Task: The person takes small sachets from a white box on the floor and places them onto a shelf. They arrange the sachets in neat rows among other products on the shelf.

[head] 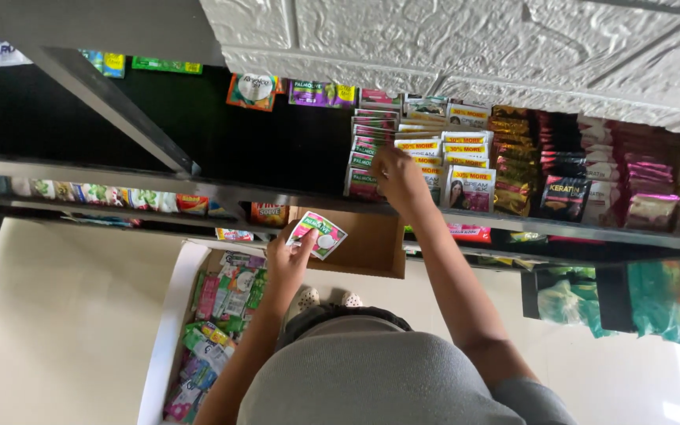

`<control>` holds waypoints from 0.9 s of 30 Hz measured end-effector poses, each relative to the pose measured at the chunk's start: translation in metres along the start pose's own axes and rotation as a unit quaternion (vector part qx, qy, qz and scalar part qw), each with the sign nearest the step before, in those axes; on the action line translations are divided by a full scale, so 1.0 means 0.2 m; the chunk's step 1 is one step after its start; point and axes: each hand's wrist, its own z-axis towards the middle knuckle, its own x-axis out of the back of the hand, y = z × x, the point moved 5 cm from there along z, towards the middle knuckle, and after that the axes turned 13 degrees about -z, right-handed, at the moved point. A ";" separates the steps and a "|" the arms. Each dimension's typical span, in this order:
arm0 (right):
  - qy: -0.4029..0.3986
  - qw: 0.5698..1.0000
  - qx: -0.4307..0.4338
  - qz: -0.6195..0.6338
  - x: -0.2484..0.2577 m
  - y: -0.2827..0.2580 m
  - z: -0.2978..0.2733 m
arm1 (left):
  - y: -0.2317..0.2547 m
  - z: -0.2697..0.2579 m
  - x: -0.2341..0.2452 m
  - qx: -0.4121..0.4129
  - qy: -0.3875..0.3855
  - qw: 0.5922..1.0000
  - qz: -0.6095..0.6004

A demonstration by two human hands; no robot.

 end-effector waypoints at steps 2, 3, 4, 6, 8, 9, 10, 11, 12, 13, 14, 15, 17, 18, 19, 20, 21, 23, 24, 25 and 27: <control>-0.103 0.994 -0.006 0.031 -0.27 0.14 -0.02 | 0.07 -0.01 0.00 -0.004 0.001 1.000 -0.018; -0.203 0.977 -0.012 0.060 -0.42 0.21 -0.05 | 0.10 -0.01 0.00 -0.008 0.001 0.999 -0.035; -0.202 0.977 -0.013 0.060 -0.43 0.20 -0.03 | 0.10 -0.01 0.00 -0.009 0.000 0.999 -0.035; -0.285 0.958 0.028 0.018 -0.48 0.18 -0.02 | 0.10 -0.01 0.00 -0.007 0.002 0.999 -0.051; -0.277 0.960 0.023 0.033 -0.47 0.18 0.02 | 0.06 0.00 -0.01 0.001 0.005 0.999 -0.044; -0.270 0.961 0.018 0.049 -0.46 0.18 0.04 | 0.03 0.00 -0.01 0.011 0.008 0.999 -0.036; -0.271 0.961 0.017 0.050 -0.45 0.17 0.02 | 0.05 0.00 -0.01 0.012 0.008 0.999 -0.036; -0.254 0.965 0.009 0.060 -0.43 0.16 0.01 | 0.07 -0.01 -0.01 0.014 0.008 0.999 -0.036; -0.235 0.969 0.002 0.070 -0.40 0.16 0.02 | 0.09 0.00 -0.01 0.013 0.007 0.999 -0.037; -0.233 0.970 0.002 0.070 -0.36 0.13 0.01 | 0.08 0.01 -0.01 0.011 0.007 0.999 -0.036; -0.184 0.980 0.024 0.065 -0.29 0.09 0.01 | 0.07 0.02 -0.01 0.002 0.012 0.999 -0.050; -0.135 0.988 0.045 0.059 -0.22 0.05 0.00 | 0.06 0.02 -0.01 -0.007 0.017 0.998 -0.064; -0.112 0.990 0.070 0.051 -0.22 0.05 -0.06 | 0.04 0.04 -0.02 0.002 0.029 0.995 -0.090; -0.088 0.991 0.093 0.044 -0.21 0.05 -0.10 | 0.03 0.04 -0.02 0.011 0.038 0.993 -0.115; -0.089 0.991 0.092 0.045 -0.18 0.03 -0.12 | 0.06 0.07 -0.04 0.013 0.038 0.993 -0.115; -0.108 0.990 0.064 0.059 -0.16 0.03 -0.12 | 0.09 0.10 -0.05 0.021 0.043 0.988 -0.149; -0.127 0.989 0.035 0.073 -0.13 0.03 -0.14 | 0.11 0.13 -0.06 0.029 0.047 0.982 -0.182; -0.129 0.977 -0.016 0.171 -0.01 -0.04 -0.11 | 0.22 0.22 -0.11 0.032 0.031 0.975 -0.216; -0.129 0.953 -0.066 0.268 0.05 -0.06 -0.10 | 0.27 0.26 -0.14 0.036 0.017 0.968 -0.249; -0.129 0.953 -0.066 0.266 0.04 -0.05 -0.10 | 0.27 0.30 -0.18 0.035 0.016 0.967 -0.251; -0.122 0.919 -0.104 0.361 0.00 -0.02 -0.13 | 0.26 0.36 -0.27 0.074 -0.033 0.965 -0.251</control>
